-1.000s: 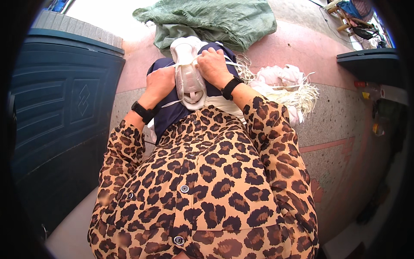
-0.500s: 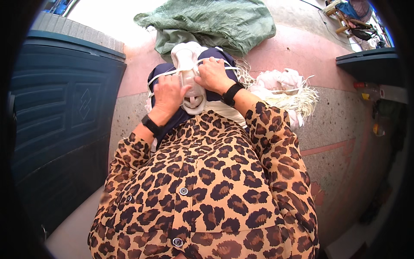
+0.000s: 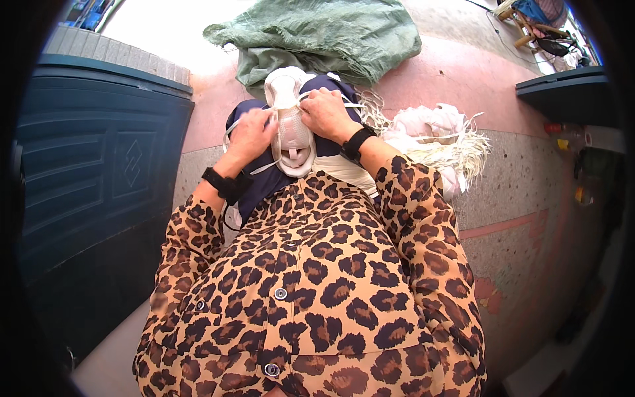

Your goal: Threading laces into a pair of white sneakers.

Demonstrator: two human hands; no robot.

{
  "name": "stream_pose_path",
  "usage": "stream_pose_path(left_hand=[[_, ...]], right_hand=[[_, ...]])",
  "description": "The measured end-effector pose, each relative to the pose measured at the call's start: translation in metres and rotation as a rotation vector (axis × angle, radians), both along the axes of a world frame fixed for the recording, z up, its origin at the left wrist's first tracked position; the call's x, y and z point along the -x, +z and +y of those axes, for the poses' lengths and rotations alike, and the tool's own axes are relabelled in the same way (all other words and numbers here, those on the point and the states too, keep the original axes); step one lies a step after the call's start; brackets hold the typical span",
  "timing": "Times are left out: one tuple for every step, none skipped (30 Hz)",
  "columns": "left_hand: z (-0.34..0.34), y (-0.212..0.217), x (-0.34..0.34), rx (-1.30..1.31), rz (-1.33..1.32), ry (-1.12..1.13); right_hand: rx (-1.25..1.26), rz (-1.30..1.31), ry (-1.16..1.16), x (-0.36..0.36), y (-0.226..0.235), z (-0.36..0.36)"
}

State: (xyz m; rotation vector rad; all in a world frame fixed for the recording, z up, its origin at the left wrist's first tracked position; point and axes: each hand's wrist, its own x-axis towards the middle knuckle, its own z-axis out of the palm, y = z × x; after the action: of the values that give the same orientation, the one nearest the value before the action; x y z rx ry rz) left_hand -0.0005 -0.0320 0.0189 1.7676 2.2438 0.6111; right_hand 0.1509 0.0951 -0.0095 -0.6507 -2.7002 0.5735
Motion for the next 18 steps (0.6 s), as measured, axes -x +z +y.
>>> stream_pose_path(left_hand=[[0.004,0.003,0.002,-0.073,0.102,-0.016],[0.014,0.0,0.008,-0.151,0.033,-0.012],[0.022,-0.003,0.012,-0.153,0.023,-0.029],[0.032,0.0,0.01,-0.04,0.033,-0.076],[0.042,0.002,0.007,0.072,0.044,-0.123],[0.048,0.001,0.004,0.127,0.023,-0.137],[0.053,0.001,0.003,0.182,0.002,-0.15],[0.057,0.001,0.004,0.191,0.002,-0.157],[0.057,0.0,0.006,0.192,0.002,-0.163],[0.056,-0.002,0.009,0.111,-0.044,-0.153],[0.056,-0.003,0.012,0.03,-0.09,-0.142],[0.054,-0.003,0.014,0.006,-0.139,-0.109],[0.054,-0.004,0.015,0.006,-0.136,-0.107],[0.054,-0.006,0.016,-0.022,-0.215,-0.076],[0.053,-0.008,0.016,-0.051,-0.297,-0.046],[0.053,-0.009,0.018,-0.051,-0.296,-0.045],[0.052,-0.01,0.021,-0.024,-0.234,-0.07],[0.052,-0.009,0.023,0.002,-0.172,-0.095]], right_hand=[[0.008,0.054,0.003,-0.002,0.001,-0.001],[0.037,0.127,0.004,0.0,-0.001,0.0],[0.038,0.124,0.01,0.001,0.0,-0.001],[0.093,0.107,0.008,0.002,0.002,0.0],[0.149,0.09,0.007,0.002,0.004,0.001],[0.103,0.076,0.042,0.003,0.008,0.0],[0.102,0.078,0.038,0.006,0.007,0.0],[0.032,0.063,0.05,0.01,0.005,-0.001],[-0.036,0.045,0.058,0.012,0.005,-0.002],[-0.1,-0.021,0.087,0.013,0.004,-0.002],[-0.099,-0.02,0.083,0.013,0.004,-0.003],[-0.127,-0.052,0.102,0.015,0.006,-0.005],[-0.155,-0.084,0.121,0.016,0.008,-0.006],[-0.175,-0.113,0.123,0.017,0.011,-0.007],[-0.175,-0.113,0.124,0.017,0.012,-0.009],[-0.25,-0.16,0.14,0.017,0.014,-0.011],[-0.324,-0.208,0.156,0.017,0.016,-0.012],[-0.325,-0.208,0.156,0.017,0.017,-0.011]])
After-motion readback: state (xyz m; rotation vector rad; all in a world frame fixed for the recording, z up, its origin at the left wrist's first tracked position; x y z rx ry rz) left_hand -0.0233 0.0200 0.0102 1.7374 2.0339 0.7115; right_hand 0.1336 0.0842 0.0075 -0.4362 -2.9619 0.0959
